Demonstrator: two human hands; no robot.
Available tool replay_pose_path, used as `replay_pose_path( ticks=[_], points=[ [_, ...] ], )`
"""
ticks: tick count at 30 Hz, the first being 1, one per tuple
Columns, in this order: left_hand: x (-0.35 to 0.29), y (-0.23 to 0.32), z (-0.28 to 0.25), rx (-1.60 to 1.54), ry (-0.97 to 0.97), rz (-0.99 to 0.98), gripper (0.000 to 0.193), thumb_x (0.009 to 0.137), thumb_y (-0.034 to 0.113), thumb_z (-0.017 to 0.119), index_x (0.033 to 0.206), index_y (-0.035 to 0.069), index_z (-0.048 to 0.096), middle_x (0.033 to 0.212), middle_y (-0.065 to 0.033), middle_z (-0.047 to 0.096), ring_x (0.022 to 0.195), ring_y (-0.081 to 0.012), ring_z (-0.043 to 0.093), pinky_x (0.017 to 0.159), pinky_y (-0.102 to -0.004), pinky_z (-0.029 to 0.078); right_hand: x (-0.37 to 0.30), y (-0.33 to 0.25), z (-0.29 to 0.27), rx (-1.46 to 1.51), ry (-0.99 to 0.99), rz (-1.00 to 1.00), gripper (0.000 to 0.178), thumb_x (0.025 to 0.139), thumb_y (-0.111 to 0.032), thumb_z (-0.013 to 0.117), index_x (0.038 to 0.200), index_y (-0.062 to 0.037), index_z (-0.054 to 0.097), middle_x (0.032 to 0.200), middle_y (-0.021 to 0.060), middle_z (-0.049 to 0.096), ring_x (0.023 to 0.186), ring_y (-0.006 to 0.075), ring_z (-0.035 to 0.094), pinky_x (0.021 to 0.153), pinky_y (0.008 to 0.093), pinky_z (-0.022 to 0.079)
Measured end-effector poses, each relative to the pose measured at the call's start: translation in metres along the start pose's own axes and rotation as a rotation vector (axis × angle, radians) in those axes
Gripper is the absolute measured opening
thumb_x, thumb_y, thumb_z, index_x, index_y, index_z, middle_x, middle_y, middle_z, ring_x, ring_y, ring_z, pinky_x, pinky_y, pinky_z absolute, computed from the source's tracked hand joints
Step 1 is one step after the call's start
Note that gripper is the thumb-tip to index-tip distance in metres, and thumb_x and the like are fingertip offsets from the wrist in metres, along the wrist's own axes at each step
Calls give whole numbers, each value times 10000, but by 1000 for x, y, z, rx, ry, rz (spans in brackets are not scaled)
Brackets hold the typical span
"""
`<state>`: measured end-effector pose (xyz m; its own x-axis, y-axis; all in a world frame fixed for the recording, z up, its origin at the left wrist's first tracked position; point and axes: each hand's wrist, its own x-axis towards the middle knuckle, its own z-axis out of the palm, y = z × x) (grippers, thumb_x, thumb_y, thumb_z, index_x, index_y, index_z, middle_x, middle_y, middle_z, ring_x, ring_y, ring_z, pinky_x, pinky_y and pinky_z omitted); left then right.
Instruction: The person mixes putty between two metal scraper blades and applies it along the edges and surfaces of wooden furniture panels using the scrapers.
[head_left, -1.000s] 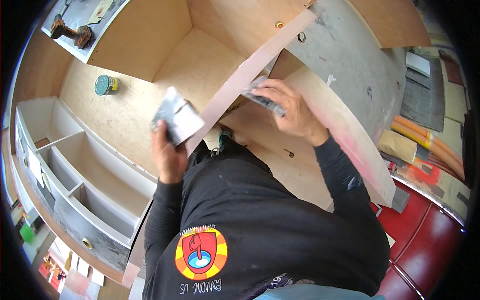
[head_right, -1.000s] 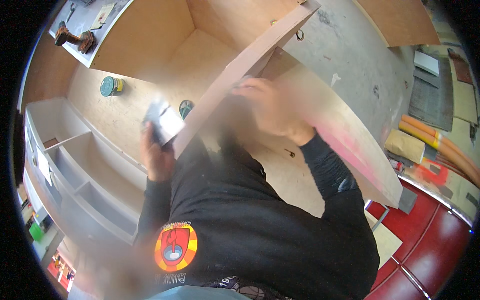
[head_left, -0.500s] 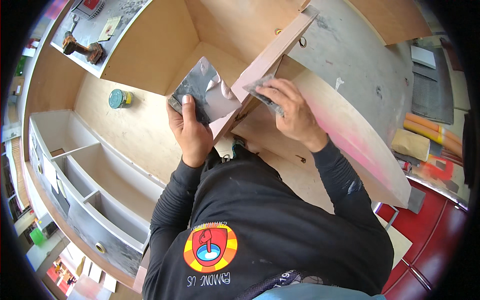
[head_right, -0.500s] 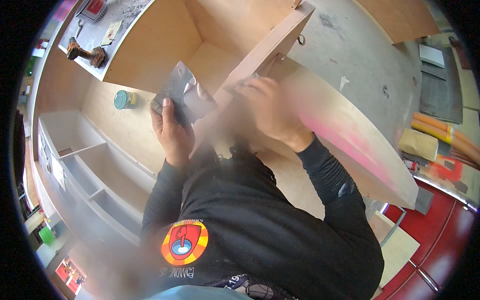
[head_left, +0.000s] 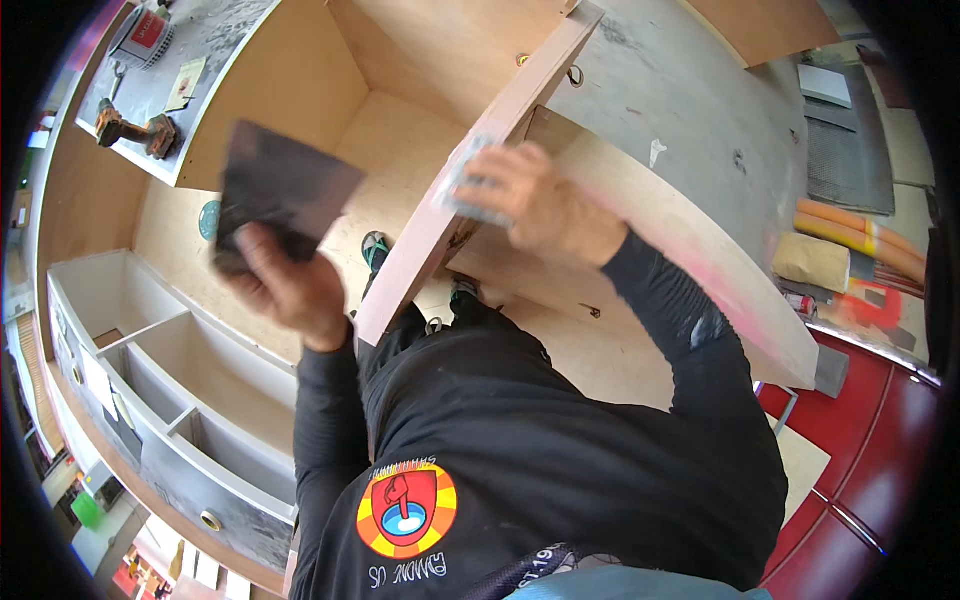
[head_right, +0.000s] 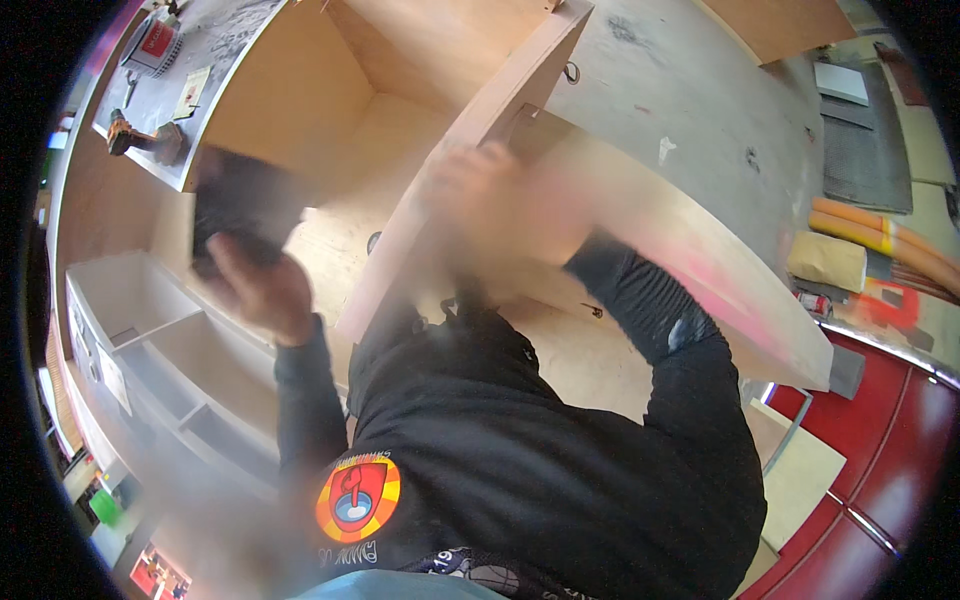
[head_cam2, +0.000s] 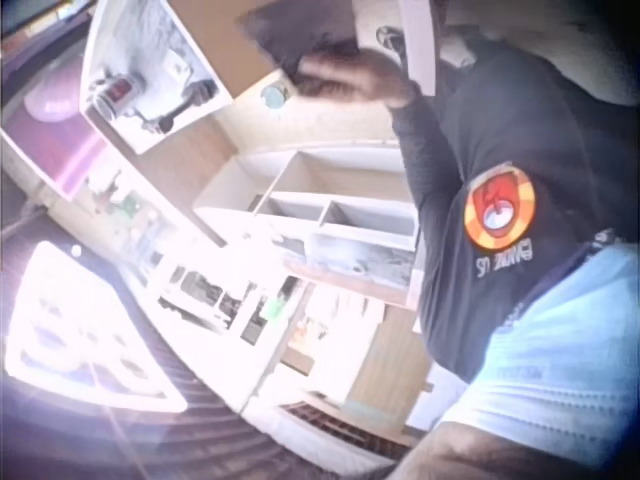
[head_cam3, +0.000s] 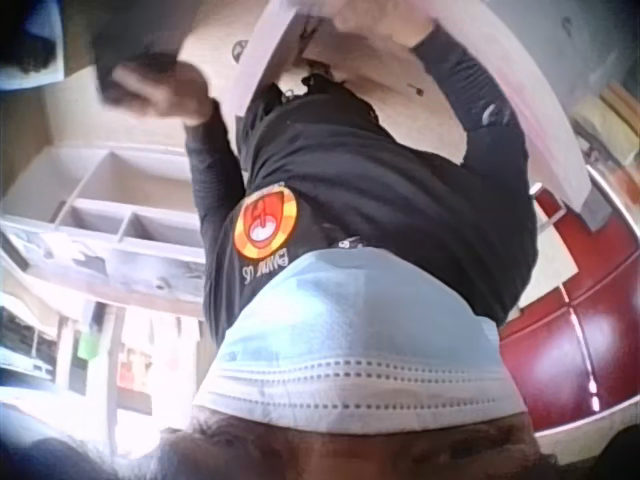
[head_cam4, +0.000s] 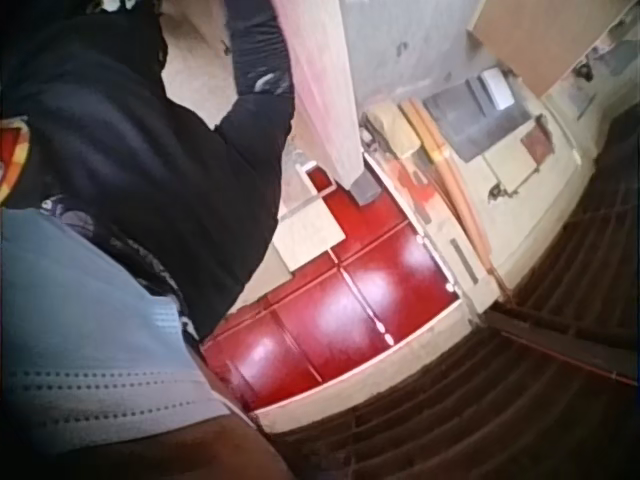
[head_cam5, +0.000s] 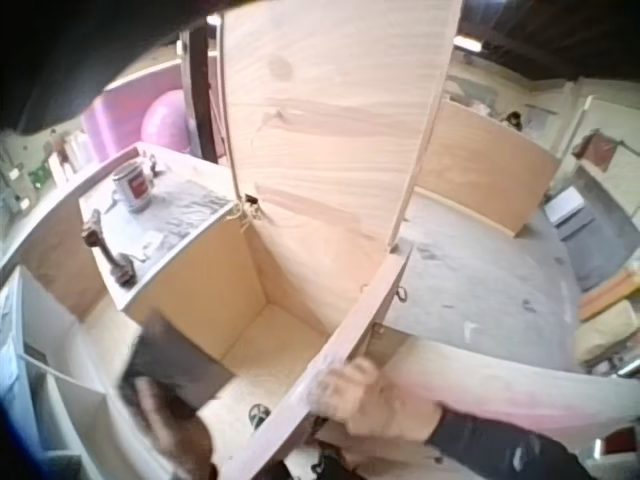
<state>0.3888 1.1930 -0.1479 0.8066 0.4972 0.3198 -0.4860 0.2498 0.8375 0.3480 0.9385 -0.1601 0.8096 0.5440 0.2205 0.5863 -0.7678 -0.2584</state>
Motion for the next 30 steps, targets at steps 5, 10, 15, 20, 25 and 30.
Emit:
replay_pose_path(
  ticks=[5,10,15,20,25,30],
  points=[
    [21,13,-26,79,56,-93,233,1000,151,543,1195,30,499,1184,-129,608,1073,-209,612,926,-365,536,-8,100,4,-159,-41,110,507,688,72,599,1135,-151,683,1221,66,625,1190,269,564,966,401,444],
    [3,5,-54,107,-88,-125,259,1005,161,535,1218,26,476,1189,-147,601,1096,-231,609,928,-390,544,-5,131,16,-170,-89,68,497,725,21,616,1195,-135,646,1284,81,596,1233,269,525,1017,419,400],
    [-22,-1,-91,234,-40,-227,292,1015,182,511,1241,3,464,1222,-153,584,1090,-227,604,910,-365,528,-2,137,20,-168,-103,85,483,735,16,614,1188,-148,647,1298,76,592,1226,270,532,1026,429,398],
    [-32,-2,-110,304,53,-341,243,1022,168,502,1204,11,465,1131,-136,616,966,-203,656,818,-340,586,1,143,26,-161,-125,102,473,724,21,609,1164,-142,658,1303,75,592,1232,268,529,1023,440,405],
    [-31,-1,-116,357,19,-327,243,1027,180,492,1199,9,477,1115,-132,620,935,-197,657,799,-331,586,1,145,28,-109,-102,88,485,715,32,600,1167,-134,659,1296,92,595,1238,285,524,1022,444,405],
    [-26,0,-130,348,20,-364,284,1023,225,503,1231,31,494,1171,-116,593,1029,-198,603,852,-323,522,-19,133,15,-63,-47,79,542,658,123,583,1136,-114,676,1226,81,625,1182,280,560,1014,411,423]
  ],
)
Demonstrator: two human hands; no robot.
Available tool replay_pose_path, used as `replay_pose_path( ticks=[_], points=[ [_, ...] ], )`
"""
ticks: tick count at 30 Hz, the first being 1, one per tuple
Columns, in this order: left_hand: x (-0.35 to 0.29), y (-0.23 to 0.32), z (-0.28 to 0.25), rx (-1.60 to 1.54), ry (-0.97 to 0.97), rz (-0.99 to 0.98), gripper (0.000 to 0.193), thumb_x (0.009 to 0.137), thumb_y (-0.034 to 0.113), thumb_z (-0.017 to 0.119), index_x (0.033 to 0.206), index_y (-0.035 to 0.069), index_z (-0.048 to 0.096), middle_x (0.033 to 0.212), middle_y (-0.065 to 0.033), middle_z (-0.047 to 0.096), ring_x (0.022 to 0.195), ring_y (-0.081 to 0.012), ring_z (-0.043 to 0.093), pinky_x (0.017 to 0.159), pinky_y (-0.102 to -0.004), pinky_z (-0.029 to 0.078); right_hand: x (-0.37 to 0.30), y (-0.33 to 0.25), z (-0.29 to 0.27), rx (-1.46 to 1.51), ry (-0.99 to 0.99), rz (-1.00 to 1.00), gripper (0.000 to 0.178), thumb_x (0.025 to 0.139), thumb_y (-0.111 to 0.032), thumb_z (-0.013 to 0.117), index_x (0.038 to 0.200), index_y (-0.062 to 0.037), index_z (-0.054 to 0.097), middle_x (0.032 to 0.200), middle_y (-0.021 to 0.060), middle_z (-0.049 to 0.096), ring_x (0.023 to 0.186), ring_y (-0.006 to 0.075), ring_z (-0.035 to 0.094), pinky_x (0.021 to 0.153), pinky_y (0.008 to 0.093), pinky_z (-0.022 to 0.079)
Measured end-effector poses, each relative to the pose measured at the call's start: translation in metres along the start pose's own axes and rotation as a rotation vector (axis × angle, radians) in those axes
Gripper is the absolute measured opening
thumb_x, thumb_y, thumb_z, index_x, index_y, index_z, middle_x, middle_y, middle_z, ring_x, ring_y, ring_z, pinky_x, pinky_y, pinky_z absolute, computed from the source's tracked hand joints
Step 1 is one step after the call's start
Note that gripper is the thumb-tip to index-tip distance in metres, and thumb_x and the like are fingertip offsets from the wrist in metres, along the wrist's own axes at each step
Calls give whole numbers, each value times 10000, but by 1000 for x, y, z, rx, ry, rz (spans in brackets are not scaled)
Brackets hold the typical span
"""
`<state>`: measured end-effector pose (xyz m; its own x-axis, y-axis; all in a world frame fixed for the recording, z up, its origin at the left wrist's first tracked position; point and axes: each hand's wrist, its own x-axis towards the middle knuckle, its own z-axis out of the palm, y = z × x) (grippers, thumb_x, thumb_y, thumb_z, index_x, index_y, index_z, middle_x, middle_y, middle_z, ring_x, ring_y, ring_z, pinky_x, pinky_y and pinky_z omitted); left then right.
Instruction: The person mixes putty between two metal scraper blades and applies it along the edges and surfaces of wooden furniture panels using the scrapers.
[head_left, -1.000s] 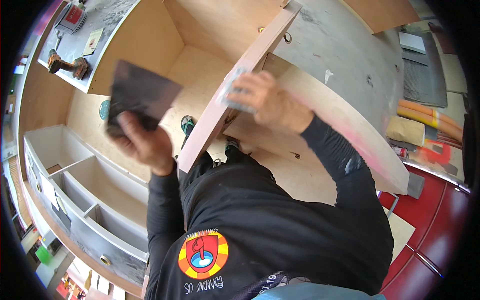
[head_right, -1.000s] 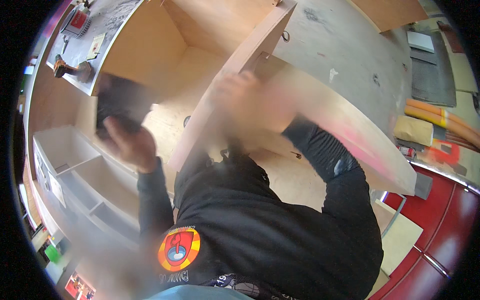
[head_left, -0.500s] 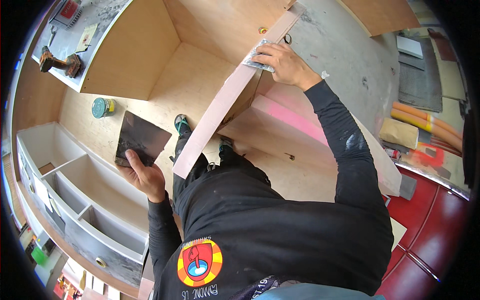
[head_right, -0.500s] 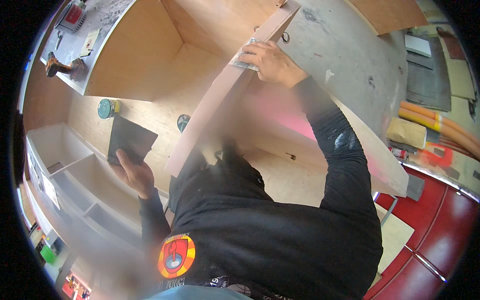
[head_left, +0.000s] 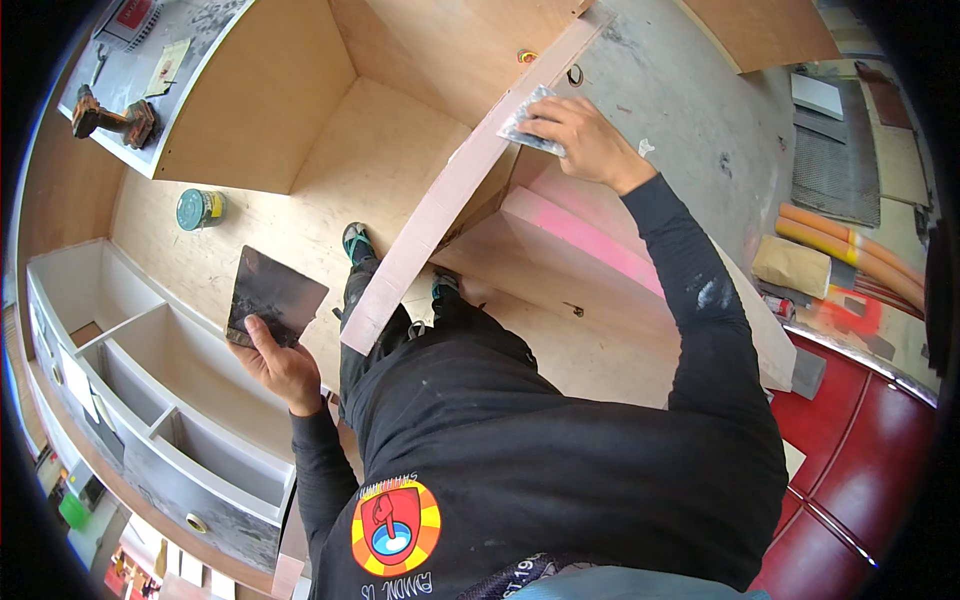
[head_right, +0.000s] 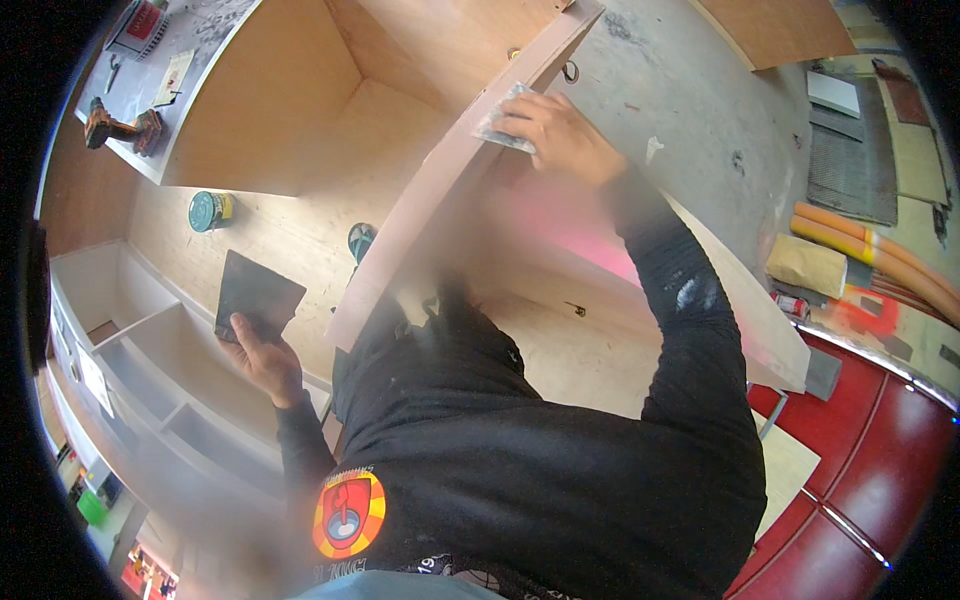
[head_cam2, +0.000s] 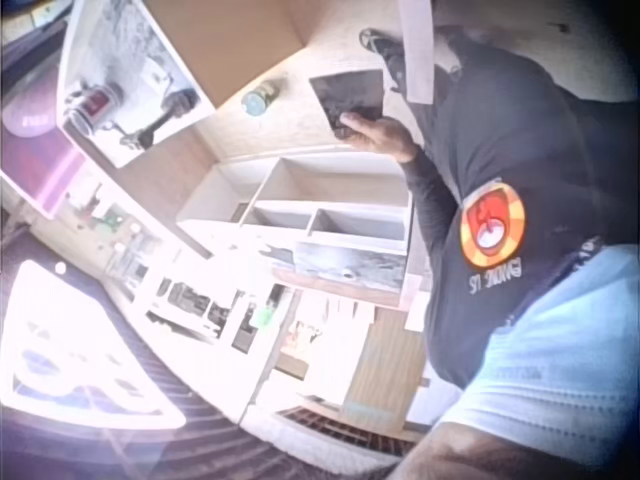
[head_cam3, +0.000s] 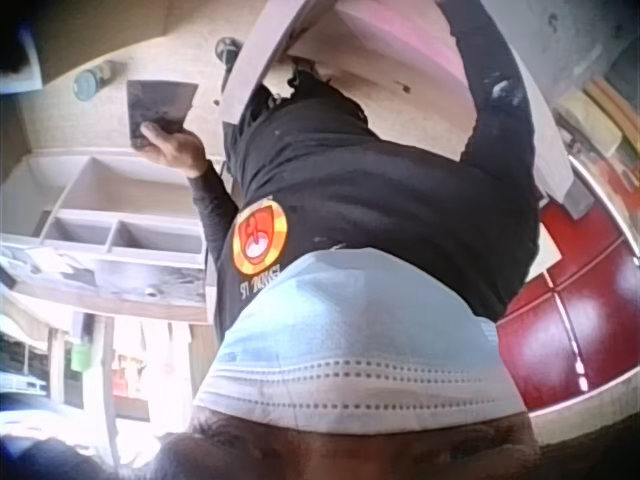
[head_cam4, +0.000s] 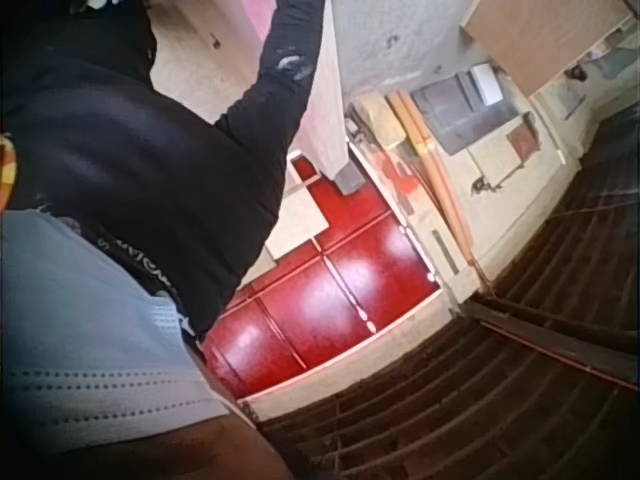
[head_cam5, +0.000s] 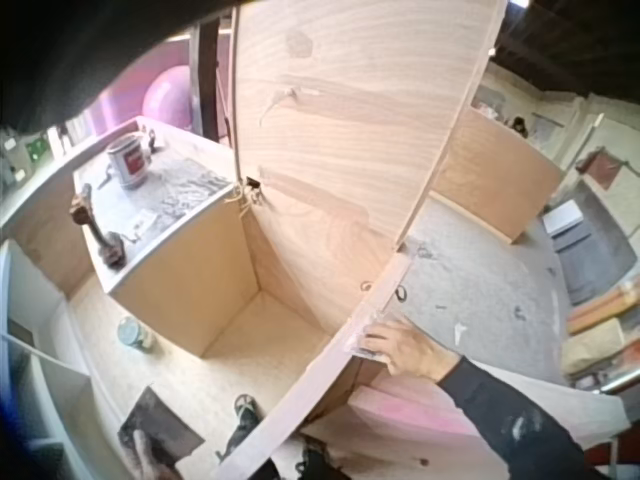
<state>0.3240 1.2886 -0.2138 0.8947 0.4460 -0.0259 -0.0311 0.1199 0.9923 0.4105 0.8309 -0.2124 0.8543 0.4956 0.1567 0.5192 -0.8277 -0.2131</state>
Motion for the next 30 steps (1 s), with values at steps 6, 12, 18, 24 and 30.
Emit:
replay_pose_path(
  ticks=[6,12,18,24,30],
  points=[
    [1,-7,-16,-59,75,-15,237,1027,182,491,1200,19,497,1122,-124,623,985,-195,642,857,-339,562,-18,-11,-20,-19,-72,78,560,640,131,582,1133,-117,679,1216,89,625,1178,294,559,995,416,431],
    [2,-6,-14,-37,37,-78,228,1026,188,497,1183,23,508,1129,-122,624,986,-195,641,848,-335,561,13,0,-7,-24,11,23,554,661,119,584,1148,-127,678,1249,80,620,1205,291,552,1006,417,428],
    [3,-1,-16,-60,63,-41,251,1025,223,500,1193,37,516,1137,-109,601,1013,-200,609,846,-340,521,23,9,0,-80,-48,8,489,713,35,587,1160,-144,668,1278,76,604,1228,256,532,1015,428,409],
    [3,-2,-20,-30,85,-72,262,1024,197,499,1224,27,498,1152,-124,621,1019,-205,638,865,-341,556,25,15,8,-66,-37,-9,487,710,39,588,1150,-152,670,1262,74,617,1228,252,537,1017,429,414],
    [4,-4,-19,-2,55,-54,243,1023,230,499,1160,32,533,1108,-110,619,963,-202,633,815,-327,526,11,12,5,-26,-46,1,491,695,47,603,1146,-132,669,1256,83,620,1210,269,544,998,425,422]
  ],
)
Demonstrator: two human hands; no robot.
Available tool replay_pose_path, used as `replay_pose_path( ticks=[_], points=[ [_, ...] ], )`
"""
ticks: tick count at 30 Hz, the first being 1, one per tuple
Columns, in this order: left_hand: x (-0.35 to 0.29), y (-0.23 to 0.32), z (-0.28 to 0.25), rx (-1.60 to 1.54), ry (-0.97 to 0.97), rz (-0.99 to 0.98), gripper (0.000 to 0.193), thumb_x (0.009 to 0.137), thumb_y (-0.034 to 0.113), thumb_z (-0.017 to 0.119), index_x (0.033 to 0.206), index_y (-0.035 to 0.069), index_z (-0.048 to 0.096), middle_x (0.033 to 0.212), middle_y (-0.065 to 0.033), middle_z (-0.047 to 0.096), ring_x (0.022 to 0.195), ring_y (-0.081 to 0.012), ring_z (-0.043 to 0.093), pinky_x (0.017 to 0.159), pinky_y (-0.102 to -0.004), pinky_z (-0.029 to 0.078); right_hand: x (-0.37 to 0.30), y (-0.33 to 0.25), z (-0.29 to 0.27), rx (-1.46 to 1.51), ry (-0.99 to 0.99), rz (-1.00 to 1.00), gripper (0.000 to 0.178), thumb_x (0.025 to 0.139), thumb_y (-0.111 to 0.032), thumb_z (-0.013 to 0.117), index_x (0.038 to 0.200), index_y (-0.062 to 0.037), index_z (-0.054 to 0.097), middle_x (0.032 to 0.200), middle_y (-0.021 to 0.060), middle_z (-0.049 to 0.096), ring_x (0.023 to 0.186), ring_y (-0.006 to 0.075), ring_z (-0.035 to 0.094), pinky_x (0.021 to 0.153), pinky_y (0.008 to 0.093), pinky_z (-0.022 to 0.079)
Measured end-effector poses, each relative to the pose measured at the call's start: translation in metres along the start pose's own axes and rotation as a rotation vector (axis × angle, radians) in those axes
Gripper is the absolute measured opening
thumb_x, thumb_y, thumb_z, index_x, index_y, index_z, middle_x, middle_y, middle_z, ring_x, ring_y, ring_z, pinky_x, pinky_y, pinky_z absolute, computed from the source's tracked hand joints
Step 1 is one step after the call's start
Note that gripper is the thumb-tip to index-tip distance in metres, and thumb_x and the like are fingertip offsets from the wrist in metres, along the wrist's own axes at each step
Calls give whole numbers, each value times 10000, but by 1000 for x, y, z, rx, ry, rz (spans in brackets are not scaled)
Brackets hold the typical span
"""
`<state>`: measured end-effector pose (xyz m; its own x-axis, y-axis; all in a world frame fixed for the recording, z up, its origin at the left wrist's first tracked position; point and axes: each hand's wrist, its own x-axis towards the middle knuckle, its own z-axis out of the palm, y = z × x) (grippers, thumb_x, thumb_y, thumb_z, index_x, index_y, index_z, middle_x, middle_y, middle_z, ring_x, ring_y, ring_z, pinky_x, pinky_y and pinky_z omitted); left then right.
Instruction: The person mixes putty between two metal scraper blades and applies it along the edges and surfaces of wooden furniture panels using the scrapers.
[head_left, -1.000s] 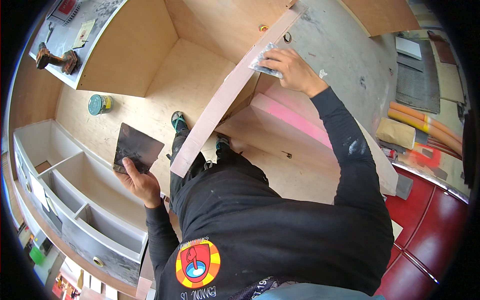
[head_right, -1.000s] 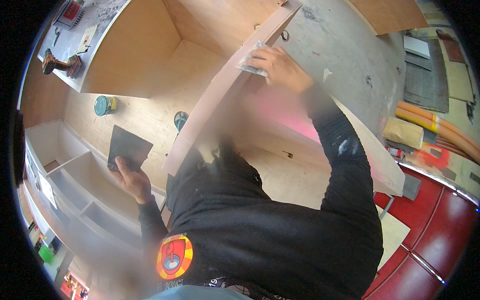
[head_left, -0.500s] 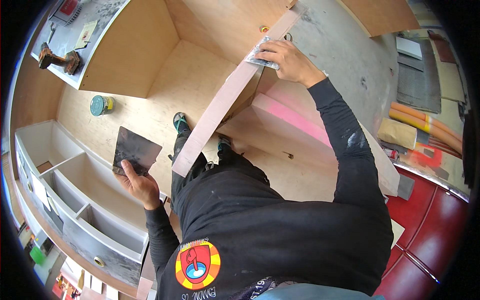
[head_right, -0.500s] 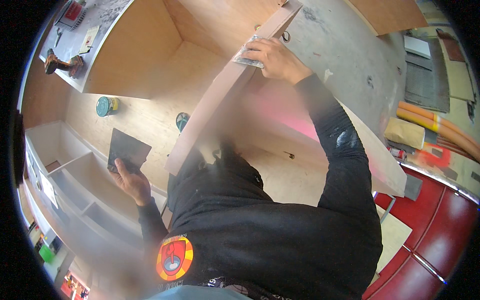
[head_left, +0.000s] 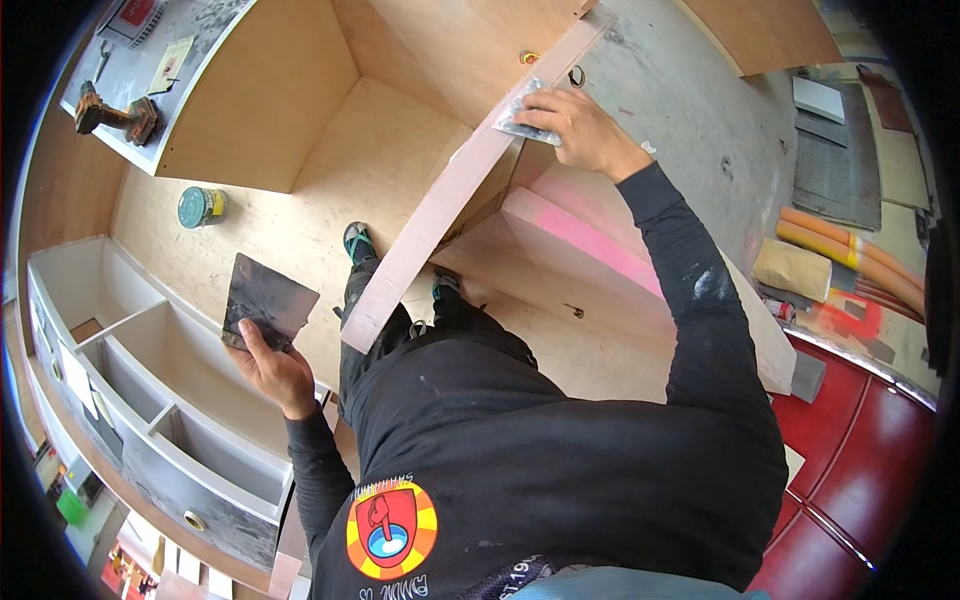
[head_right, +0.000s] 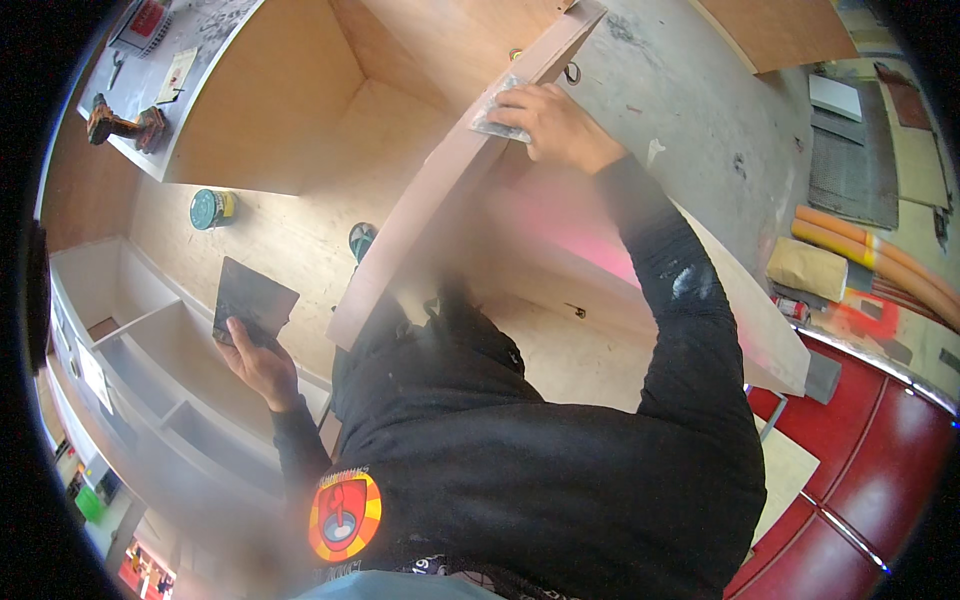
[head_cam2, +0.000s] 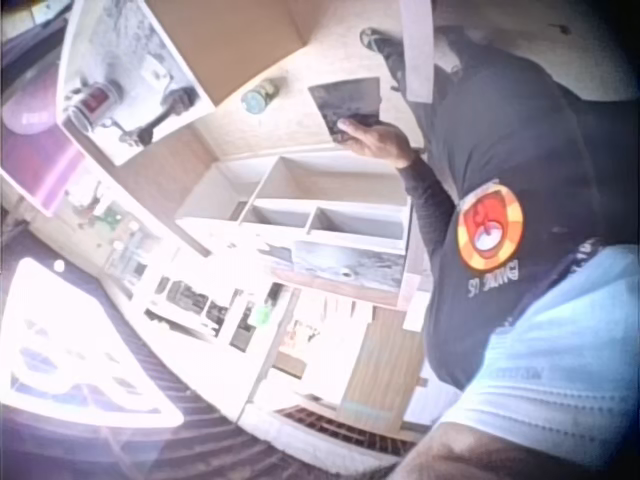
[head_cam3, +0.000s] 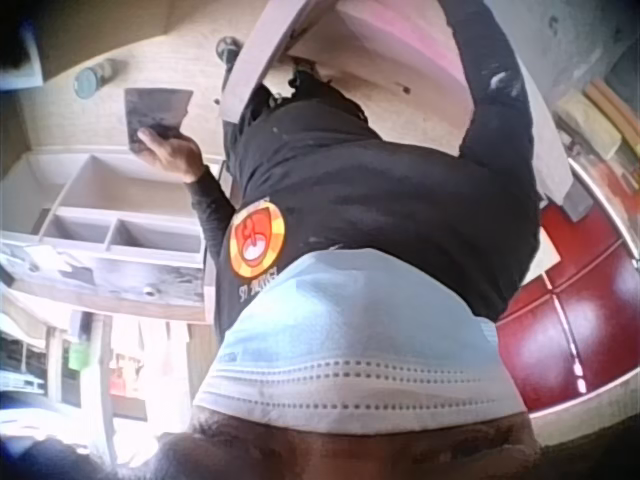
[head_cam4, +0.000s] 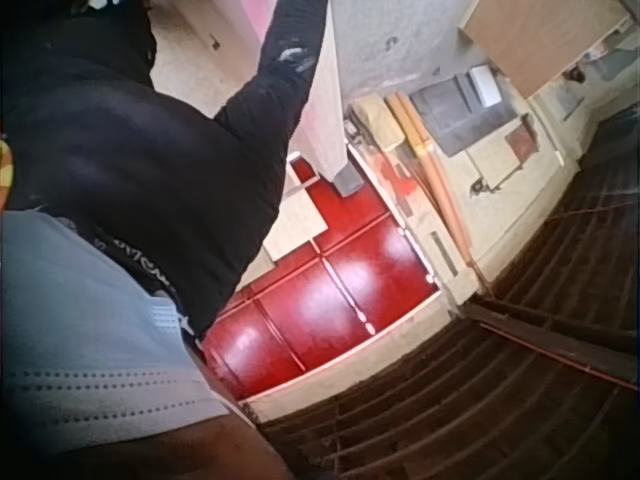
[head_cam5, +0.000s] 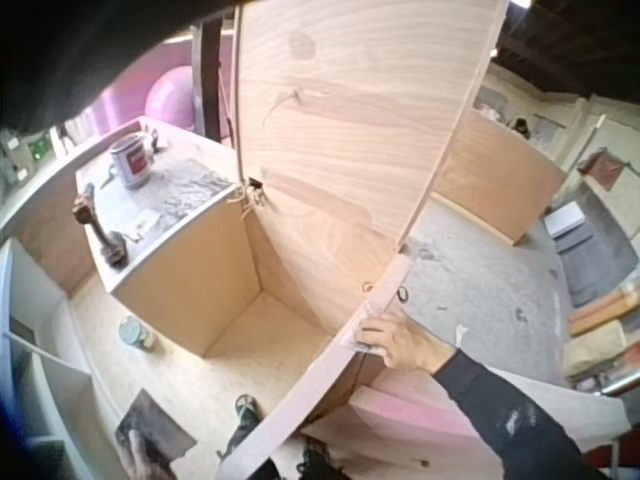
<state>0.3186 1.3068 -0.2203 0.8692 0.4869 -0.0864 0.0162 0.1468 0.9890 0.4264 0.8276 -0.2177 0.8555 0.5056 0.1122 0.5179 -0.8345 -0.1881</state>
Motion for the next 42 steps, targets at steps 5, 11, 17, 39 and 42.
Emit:
replay_pose_path(
  ticks=[5,11,17,39,42],
  points=[
    [0,0,5,-127,-5,-56,228,1012,216,523,1168,51,541,1083,-89,637,958,-179,645,794,-316,549,-33,-25,-29,47,-143,124,556,623,124,575,1121,-99,681,1197,92,627,1162,300,565,1014,406,431],
    [-32,5,72,-561,-365,-709,340,1008,246,499,1287,60,551,1183,-51,629,1132,-190,587,957,-369,482,-16,-135,-30,648,219,108,643,629,156,477,1210,-80,616,1237,146,581,1227,332,535,1062,416,419],
    [-53,29,141,-495,-328,-831,254,1024,226,450,1213,76,530,1113,-82,639,987,-204,660,817,-384,591,-5,-205,-20,723,396,-47,669,630,192,529,1249,-60,559,1264,171,533,1231,371,508,1049,457,423],
    [11,53,143,-182,-225,376,268,1009,107,520,1255,2,525,1231,-112,600,1098,-208,583,938,-325,473,-9,-138,-30,80,80,-52,475,669,27,594,1109,-125,692,1169,71,630,1203,295,535,894,403,452],
    [27,51,106,-248,-181,304,259,1007,164,540,1236,45,515,1196,-98,613,1078,-194,597,908,-352,502,-11,-56,-29,193,206,46,539,650,87,575,1143,-105,680,1190,89,641,1205,290,546,966,409,441]
  ],
)
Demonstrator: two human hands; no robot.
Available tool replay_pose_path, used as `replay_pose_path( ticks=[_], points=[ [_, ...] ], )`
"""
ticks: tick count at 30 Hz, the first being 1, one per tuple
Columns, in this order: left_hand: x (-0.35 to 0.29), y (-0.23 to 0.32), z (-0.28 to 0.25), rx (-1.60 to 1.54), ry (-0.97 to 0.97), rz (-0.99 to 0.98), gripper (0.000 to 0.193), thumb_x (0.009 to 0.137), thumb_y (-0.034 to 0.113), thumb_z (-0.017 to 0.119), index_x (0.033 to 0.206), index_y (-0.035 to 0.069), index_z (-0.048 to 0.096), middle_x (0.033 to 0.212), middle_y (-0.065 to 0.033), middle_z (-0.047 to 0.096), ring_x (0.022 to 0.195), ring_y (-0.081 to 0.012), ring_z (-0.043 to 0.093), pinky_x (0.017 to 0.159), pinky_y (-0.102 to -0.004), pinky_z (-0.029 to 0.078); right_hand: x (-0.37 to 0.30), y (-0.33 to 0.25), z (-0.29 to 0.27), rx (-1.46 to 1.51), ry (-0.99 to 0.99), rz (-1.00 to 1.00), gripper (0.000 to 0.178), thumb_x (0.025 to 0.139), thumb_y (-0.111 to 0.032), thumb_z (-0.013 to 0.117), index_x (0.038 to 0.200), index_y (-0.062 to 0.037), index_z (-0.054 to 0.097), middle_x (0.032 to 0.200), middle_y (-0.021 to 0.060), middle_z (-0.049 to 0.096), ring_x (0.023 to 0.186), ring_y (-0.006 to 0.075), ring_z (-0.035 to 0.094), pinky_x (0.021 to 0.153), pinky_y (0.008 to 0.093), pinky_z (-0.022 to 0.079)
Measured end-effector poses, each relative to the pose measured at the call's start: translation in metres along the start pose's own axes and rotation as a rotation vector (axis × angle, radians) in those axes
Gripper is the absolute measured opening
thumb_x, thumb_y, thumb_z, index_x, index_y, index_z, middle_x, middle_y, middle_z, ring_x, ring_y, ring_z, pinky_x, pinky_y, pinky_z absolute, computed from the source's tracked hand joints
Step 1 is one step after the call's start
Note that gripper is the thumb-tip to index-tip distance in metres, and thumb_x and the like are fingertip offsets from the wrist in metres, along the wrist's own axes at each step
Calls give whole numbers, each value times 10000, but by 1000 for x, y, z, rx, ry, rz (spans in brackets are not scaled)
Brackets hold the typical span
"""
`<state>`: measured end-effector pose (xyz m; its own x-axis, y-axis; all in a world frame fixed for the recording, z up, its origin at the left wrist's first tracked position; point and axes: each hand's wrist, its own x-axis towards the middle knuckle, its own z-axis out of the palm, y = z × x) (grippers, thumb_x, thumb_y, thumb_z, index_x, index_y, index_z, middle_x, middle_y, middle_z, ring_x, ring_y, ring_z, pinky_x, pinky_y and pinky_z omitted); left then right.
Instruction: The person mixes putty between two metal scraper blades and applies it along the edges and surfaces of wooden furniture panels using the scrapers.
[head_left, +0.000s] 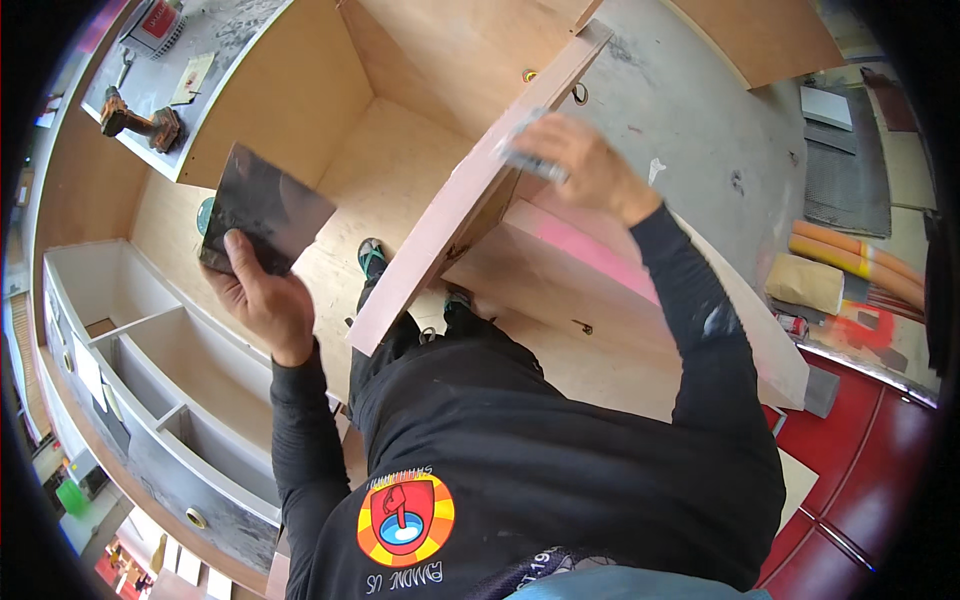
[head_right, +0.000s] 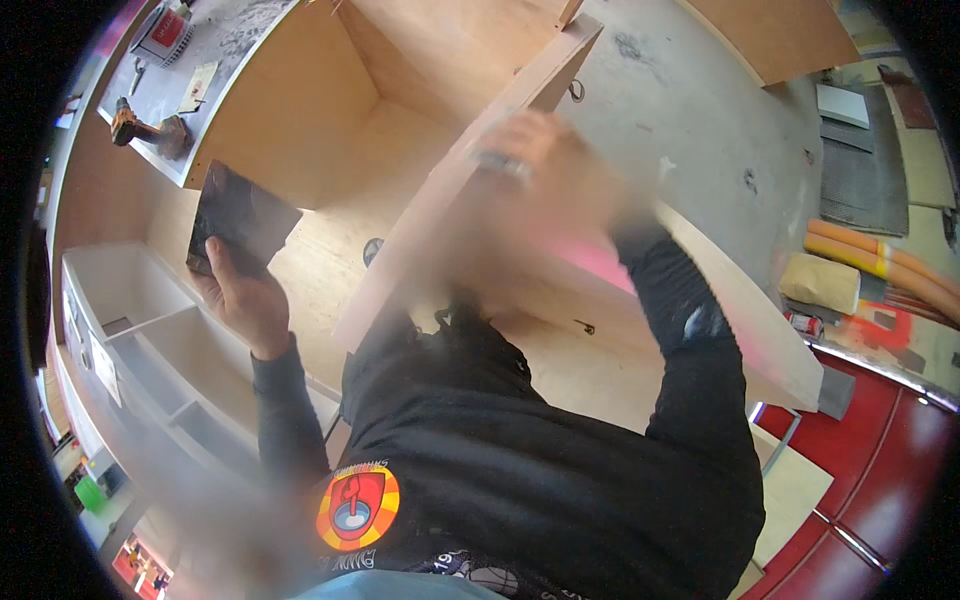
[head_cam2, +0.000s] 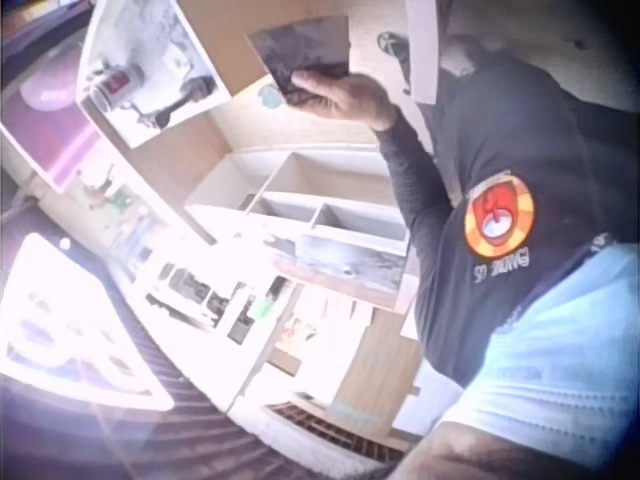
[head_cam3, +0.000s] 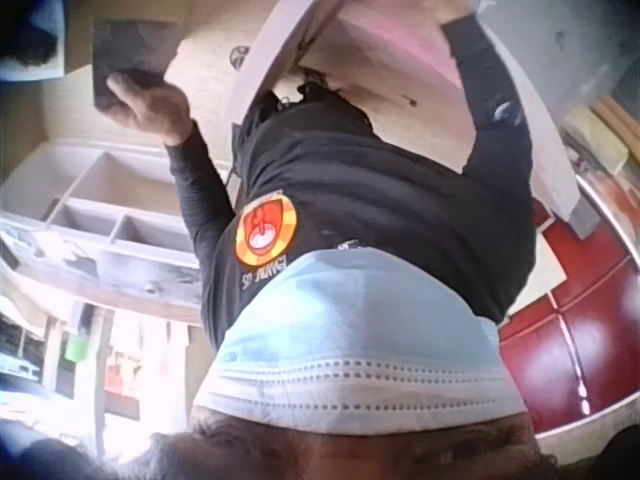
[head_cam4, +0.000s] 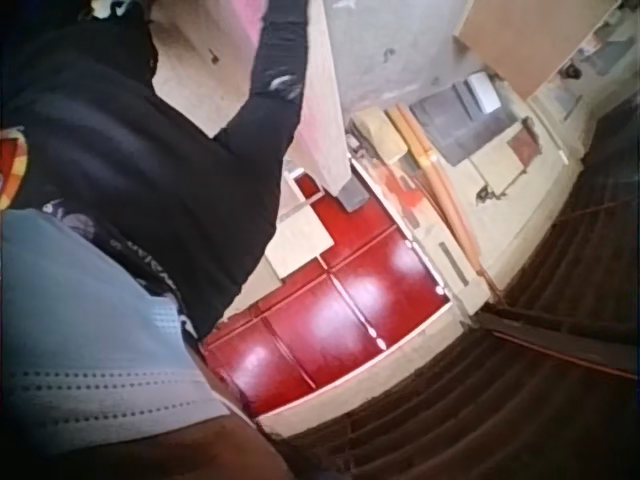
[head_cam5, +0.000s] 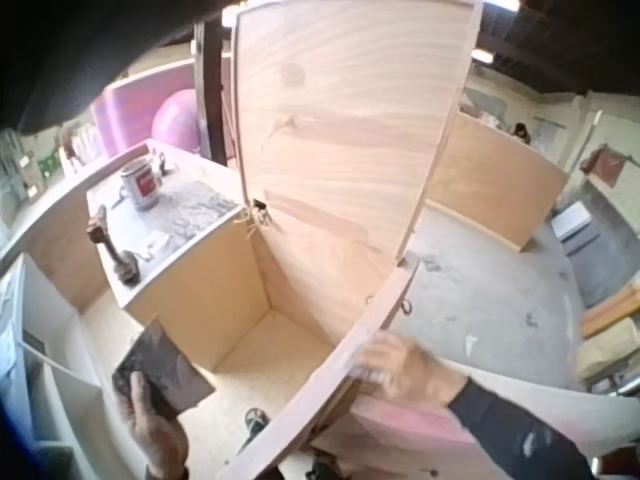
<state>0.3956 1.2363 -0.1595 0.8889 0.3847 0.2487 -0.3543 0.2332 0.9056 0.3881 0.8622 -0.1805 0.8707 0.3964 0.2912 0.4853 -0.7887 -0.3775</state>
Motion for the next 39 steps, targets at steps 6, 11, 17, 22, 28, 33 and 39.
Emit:
replay_pose_path(
  ticks=[6,11,17,22,28,33,39],
  points=[
    [-2,-18,-68,77,250,-319,255,986,183,574,1203,55,541,1145,-97,642,1011,-198,645,857,-325,534,17,102,-15,-253,-158,7,569,668,122,558,1177,-108,662,1264,77,618,1225,283,539,1025,407,408],
    [-19,-9,-130,565,250,-207,321,1002,198,528,1281,40,508,1248,-120,588,1079,-241,618,906,-349,526,27,112,-11,-251,-222,-17,551,687,101,557,1185,-113,655,1282,63,610,1240,259,527,1015,405,410],
    [-45,2,-175,299,405,-416,418,1008,156,473,1406,57,394,1318,-126,550,1141,-263,595,914,-386,535,32,117,-9,-232,-262,-10,561,675,104,557,1182,-113,654,1278,61,613,1237,255,529,1027,403,404],
    [-52,-2,-197,257,422,-443,398,1013,162,470,1392,53,413,1307,-121,559,1143,-257,596,937,-385,528,33,118,-4,-225,-245,-34,570,661,103,570,1182,-112,655,1278,65,614,1238,255,529,1034,409,400],
    [-54,-3,-219,260,419,-480,370,1018,159,463,1369,46,429,1289,-125,568,1137,-259,600,938,-392,536,8,104,-14,-244,-271,-5,564,664,79,593,1187,-123,656,1278,58,618,1244,255,529,1000,417,414],
    [-69,-1,-232,256,510,-470,364,1021,179,472,1358,46,438,1274,-125,578,1104,-252,618,891,-378,558,-9,98,-29,-242,-388,-8,580,637,109,582,1169,-106,663,1266,80,627,1235,276,539,1017,417,414],
    [-62,-4,-228,236,418,-487,381,1020,186,476,1373,52,427,1292,-124,568,1113,-257,614,906,-380,549,20,111,-19,-252,-198,-30,514,690,67,588,1161,-123,670,1260,56,625,1227,267,536,980,409,420]
  ],
)
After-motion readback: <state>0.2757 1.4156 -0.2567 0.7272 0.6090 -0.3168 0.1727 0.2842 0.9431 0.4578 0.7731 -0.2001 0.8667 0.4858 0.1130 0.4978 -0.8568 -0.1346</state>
